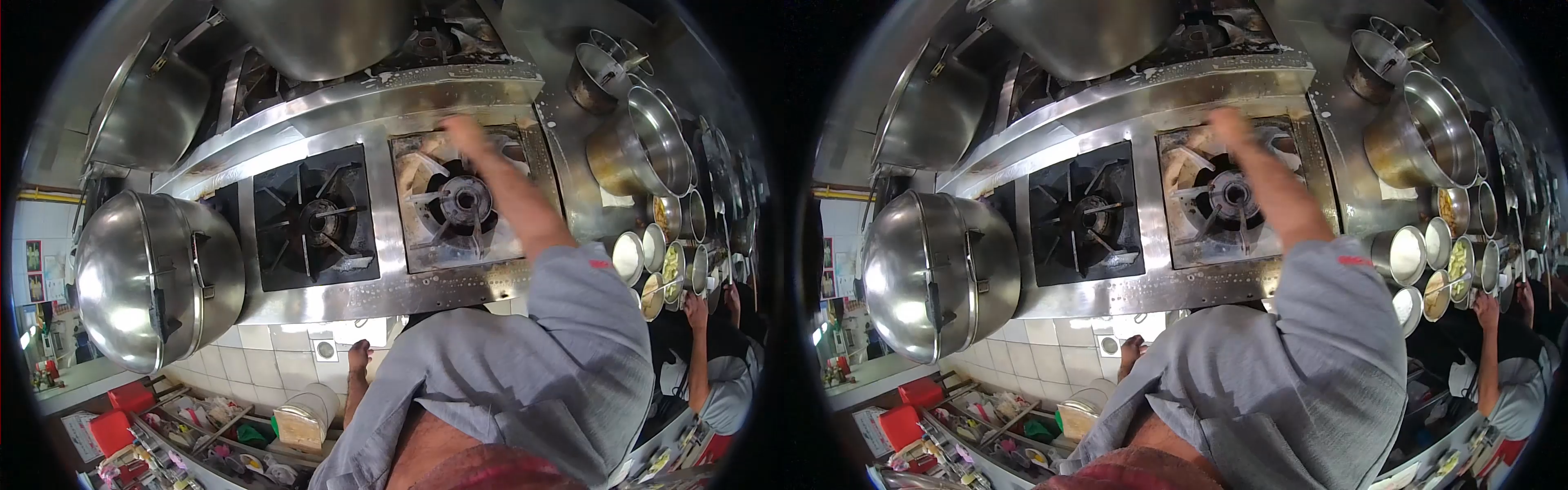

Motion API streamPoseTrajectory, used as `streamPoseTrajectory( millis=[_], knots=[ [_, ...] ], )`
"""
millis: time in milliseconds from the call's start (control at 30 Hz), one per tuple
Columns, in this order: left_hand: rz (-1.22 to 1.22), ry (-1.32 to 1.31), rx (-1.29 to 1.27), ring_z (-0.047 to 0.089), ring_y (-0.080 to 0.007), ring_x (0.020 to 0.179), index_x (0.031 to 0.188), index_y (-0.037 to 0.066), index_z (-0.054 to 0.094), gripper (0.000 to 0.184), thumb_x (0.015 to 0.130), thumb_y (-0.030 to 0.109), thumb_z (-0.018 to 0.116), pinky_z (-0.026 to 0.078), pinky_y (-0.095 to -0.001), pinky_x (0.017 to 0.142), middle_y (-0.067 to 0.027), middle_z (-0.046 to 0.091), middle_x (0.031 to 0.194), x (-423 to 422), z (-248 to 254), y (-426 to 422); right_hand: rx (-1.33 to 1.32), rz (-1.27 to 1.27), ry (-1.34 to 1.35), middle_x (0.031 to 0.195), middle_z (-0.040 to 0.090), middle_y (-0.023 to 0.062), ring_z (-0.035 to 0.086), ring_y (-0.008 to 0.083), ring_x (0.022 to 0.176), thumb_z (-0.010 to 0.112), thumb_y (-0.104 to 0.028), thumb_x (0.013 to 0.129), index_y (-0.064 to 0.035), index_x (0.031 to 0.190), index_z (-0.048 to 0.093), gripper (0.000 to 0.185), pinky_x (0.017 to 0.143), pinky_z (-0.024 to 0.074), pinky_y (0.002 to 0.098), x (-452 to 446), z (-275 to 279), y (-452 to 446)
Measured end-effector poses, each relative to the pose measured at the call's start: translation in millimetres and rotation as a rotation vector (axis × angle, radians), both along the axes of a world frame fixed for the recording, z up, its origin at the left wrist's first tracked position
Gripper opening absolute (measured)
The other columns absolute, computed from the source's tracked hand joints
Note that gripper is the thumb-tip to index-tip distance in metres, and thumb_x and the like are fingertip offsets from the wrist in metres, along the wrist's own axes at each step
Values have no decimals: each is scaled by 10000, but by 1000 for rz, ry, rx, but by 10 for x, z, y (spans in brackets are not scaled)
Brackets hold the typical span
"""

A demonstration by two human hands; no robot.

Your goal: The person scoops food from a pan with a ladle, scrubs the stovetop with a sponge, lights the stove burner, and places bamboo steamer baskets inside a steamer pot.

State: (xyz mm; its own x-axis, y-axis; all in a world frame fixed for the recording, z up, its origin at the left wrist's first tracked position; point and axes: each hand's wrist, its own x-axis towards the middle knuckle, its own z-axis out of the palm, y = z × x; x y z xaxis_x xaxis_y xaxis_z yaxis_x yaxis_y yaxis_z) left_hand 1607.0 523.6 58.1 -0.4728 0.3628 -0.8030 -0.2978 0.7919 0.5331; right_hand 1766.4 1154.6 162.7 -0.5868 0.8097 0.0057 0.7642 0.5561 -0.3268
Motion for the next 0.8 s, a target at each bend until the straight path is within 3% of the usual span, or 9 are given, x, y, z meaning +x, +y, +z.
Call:
streamPoseTrajectory(
  millis=[33, 100, 200, 333, 467, 600, 633, 733, 800],
  knots=[
    [88, -67, 14, 585, -142, 690, 1037, 39, 563, 276, 829, 214, 513, 434, -266, 516, -47, 595, 867, -49, -47, -46, -31, -147, 71, 1011, 598, 144, 581, 287, 903, 398, -126, 788, -109, 992, 629, 308, 821, 450, 393, 459, 498, -134],
    [113, -25, 12, 581, -138, 686, 1034, 38, 563, 278, 830, 222, 524, 434, -264, 519, -46, 593, 865, -38, 32, -68, -66, -383, 3, 993, 605, 141, 590, 285, 883, 403, -114, 786, -110, 983, 632, 302, 825, 450, 384, 1291, 421, 316],
    [161, 18, 16, 573, -131, 630, 997, 37, 579, 248, 824, 209, 530, 427, -259, 478, -47, 589, 840, 5, -50, -251, 37, -354, -78, 988, 602, 152, 583, 291, 904, 420, -107, 785, -114, 989, 632, 294, 837, 443, 375, 1129, 560, 84],
    [-607, 226, 151, 565, -143, 520, 920, 18, 602, 221, 801, 179, 510, 400, -267, 381, -72, 592, 744, -22, -182, -427, 100, -36, 39, 987, 598, 171, 562, 301, 952, 427, -84, 755, -72, 989, 626, 308, 848, 431, 372, 949, 628, -135],
    [-48, 86, 0, 581, -131, 598, 966, 4, 585, 249, 805, 181, 520, 417, -251, 432, -70, 604, 771, 87, -27, -108, -169, -425, 135, 943, 606, 183, 592, 287, 890, 434, -172, 795, -68, 933, 639, 268, 788, 461, 381, 1452, 605, 253],
    [62, 39, -4, 575, -128, 629, 991, 10, 576, 257, 802, 179, 528, 411, -242, 456, -57, 600, 786, 105, -15, 33, 201, 129, -8, 823, 614, 178, 590, 311, 793, 461, -124, 745, -55, 783, 640, 195, 732, 465, 420, 33, 132, -66],
    [-30, 43, -3, 571, -124, 628, 991, 11, 575, 257, 806, 184, 530, 408, -241, 454, -51, 598, 787, 90, 26, 66, 262, 259, 30, 845, 609, 179, 581, 308, 824, 466, -139, 752, -50, 779, 634, 192, 756, 456, 413, -232, 460, -389],
    [-105, 70, 11, 565, -120, 628, 1004, 11, 568, 270, 813, 199, 534, 405, -238, 463, -39, 592, 785, -20, 86, 149, 55, 209, -122, 918, 602, 133, 543, 301, 910, 489, -31, 699, -68, 831, 629, 196, 803, 436, 390, 4, 524, -171],
    [150, 79, 107, 567, -124, 629, 999, 7, 568, 268, 810, 191, 520, 410, -239, 476, -44, 595, 794, -30, 51, 153, 144, 266, 190, 844, 609, 181, 586, 309, 811, 409, -128, 786, -17, 840, 626, 249, 754, 467, 385, 709, 456, 142]
  ],
)
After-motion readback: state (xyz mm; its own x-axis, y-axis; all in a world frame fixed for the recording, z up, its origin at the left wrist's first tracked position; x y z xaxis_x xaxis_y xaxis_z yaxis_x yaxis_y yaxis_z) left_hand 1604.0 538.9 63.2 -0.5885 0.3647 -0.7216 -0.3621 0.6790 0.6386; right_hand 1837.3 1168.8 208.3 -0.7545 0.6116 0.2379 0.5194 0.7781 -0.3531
